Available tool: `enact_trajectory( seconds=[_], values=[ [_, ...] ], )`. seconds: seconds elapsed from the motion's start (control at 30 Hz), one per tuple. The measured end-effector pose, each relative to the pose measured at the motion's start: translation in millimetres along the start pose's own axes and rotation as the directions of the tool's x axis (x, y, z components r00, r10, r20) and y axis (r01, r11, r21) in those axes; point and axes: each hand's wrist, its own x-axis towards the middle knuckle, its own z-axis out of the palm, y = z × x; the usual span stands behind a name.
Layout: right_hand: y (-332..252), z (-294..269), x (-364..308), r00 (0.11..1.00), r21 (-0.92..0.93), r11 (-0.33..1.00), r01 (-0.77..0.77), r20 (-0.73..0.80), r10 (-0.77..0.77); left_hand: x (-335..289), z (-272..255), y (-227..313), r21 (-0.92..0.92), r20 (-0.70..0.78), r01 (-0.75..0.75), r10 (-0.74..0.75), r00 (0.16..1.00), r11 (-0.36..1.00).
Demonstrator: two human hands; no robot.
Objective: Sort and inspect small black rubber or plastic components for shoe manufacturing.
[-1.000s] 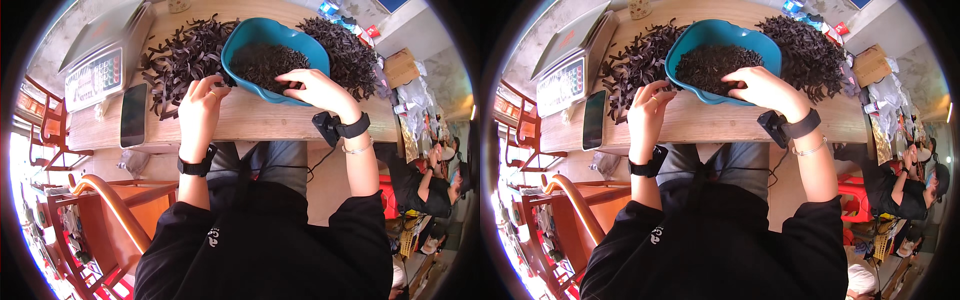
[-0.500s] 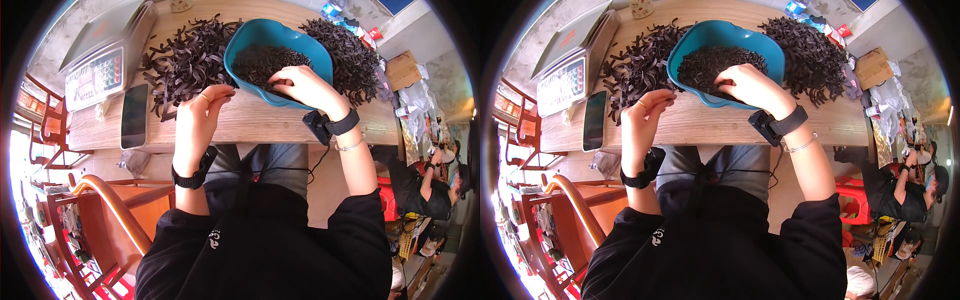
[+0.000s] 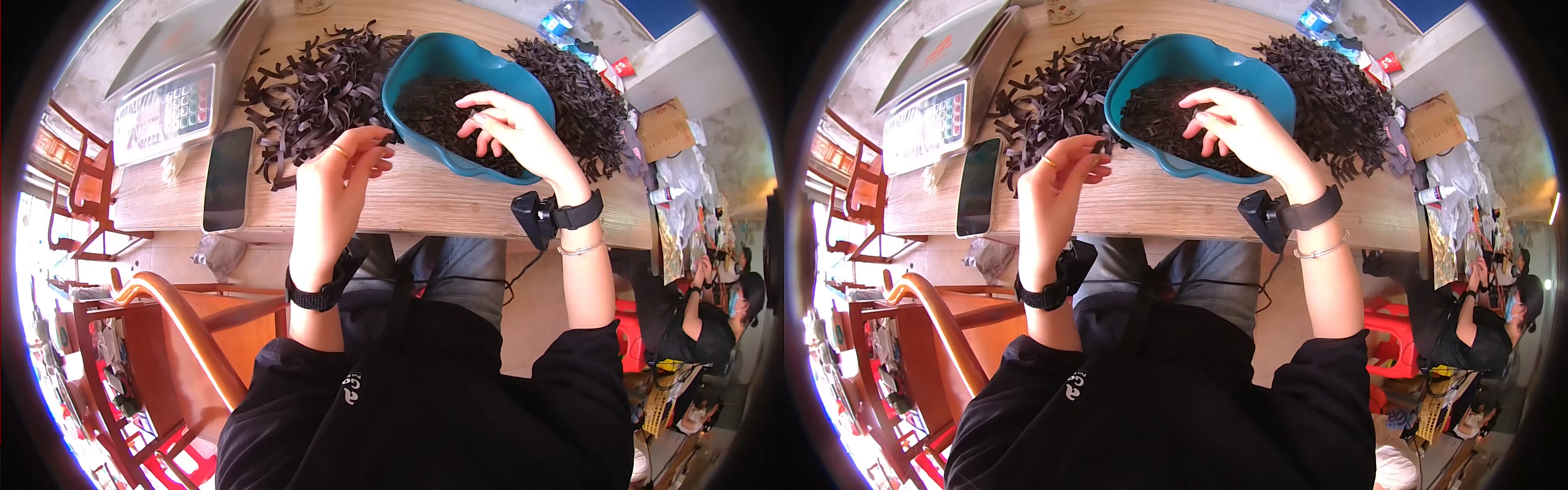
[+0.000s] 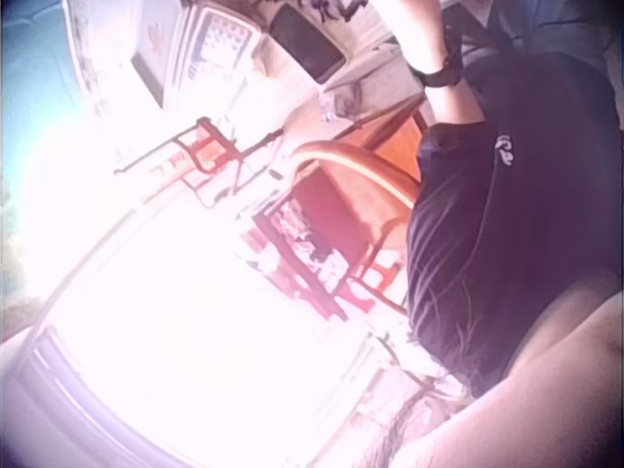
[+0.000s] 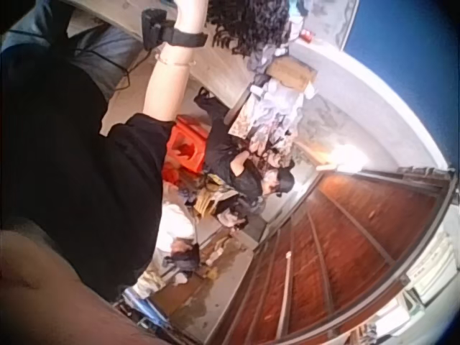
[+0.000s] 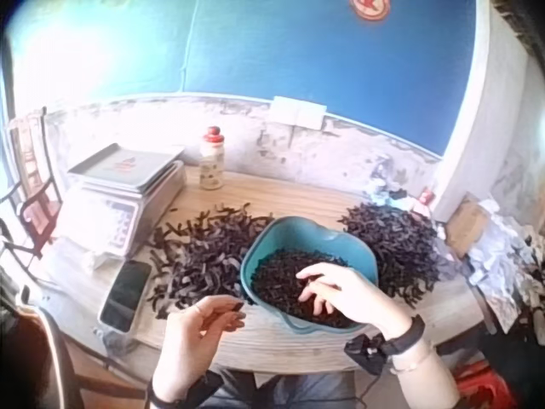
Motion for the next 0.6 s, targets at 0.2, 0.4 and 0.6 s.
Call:
enact_trajectory(
  seconds=[0.2,0.4,0.6],
  values=[
    [-7.3,-3.2,-5.2,0.999,0.080,0.997,0.004,0.032,-0.007,-4.4,4.1,6.1,-0.151,0.108,0.157,-0.142,0.984,0.976],
    [-25.8,5.4,-24.6,0.988,0.176,0.972,0.157,-0.038,-0.152,-13.2,-0.9,25.0,-0.216,0.195,0.171,-0.129,0.972,0.961],
    [-57.9,34.8,-66.6,0.945,0.370,0.870,0.327,-0.132,-0.299,-23.8,-3.1,44.5,-0.438,0.286,0.240,-0.120,0.951,0.866]
  ],
)
